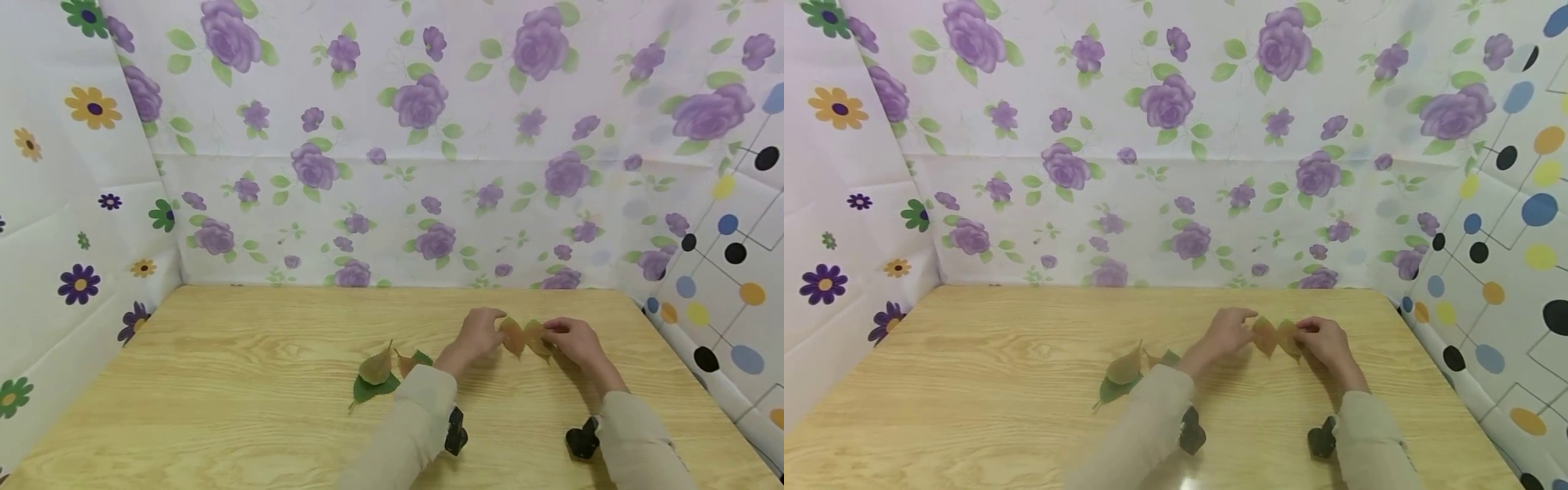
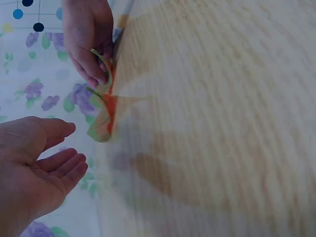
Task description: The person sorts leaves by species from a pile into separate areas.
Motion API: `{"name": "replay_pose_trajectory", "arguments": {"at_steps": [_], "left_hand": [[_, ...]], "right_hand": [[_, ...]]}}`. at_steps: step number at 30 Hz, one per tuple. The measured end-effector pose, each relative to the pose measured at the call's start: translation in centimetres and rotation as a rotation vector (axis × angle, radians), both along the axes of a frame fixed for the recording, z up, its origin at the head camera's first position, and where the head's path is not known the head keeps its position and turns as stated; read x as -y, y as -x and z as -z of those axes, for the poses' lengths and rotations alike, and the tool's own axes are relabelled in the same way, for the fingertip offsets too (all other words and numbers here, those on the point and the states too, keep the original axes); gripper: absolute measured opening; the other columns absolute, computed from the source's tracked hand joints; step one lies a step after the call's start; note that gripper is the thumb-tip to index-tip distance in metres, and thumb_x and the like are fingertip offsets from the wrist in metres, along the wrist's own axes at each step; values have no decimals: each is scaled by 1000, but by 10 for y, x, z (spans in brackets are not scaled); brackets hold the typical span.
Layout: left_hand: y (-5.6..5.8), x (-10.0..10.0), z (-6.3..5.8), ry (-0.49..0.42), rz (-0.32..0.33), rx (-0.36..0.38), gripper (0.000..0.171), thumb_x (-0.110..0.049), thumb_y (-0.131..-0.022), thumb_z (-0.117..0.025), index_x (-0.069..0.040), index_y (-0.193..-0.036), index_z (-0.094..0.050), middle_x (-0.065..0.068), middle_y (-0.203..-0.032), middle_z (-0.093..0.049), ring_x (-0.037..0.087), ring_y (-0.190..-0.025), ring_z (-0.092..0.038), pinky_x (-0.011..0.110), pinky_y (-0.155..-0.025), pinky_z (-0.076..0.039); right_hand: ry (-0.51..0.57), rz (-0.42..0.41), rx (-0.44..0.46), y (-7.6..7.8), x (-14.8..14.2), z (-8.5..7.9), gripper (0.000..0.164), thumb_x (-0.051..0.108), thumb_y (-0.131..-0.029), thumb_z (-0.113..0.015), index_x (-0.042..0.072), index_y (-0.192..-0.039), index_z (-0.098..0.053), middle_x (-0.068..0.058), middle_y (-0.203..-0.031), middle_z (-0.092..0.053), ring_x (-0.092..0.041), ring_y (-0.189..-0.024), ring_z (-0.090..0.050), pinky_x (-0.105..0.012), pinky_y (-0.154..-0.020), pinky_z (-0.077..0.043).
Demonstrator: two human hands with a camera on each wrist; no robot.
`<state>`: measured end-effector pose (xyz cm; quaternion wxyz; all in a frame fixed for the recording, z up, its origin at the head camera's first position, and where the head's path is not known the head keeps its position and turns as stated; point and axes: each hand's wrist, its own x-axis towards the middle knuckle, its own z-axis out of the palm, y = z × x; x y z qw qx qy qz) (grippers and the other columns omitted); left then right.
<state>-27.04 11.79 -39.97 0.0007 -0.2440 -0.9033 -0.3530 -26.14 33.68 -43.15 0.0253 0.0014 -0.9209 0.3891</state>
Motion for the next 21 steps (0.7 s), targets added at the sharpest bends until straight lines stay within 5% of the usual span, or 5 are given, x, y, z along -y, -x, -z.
{"name": "replay_pose_trajectory", "arguments": {"at_steps": [5,11,21], "left_hand": [[-8,20,-13,-19,103,-41,33,-4,-91,-65,-1,-124,-63,9,-126,-62,21,-104,-63,24,-89,-49],[-17,61,-27,8,182,-208,31,-2,-90,-65,1,-121,-64,13,-123,-63,24,-118,-56,28,-100,-42],[-16,146,-37,-48,113,-217,30,1,-91,-63,5,-121,-63,17,-124,-62,31,-116,-56,41,-96,-48]], "right_hand": [[23,-8,23,-1,-2,-1,32,13,-94,-62,-12,-114,-60,-27,-106,-63,-32,-89,-61,-32,-67,-51],[-26,-2,12,0,-2,0,33,15,-94,-62,-11,-114,-61,-28,-108,-62,-39,-95,-59,-40,-73,-52],[-5,0,28,-1,0,0,33,14,-94,-62,-12,-115,-60,-27,-106,-62,-33,-89,-60,-31,-67,-51]]}}
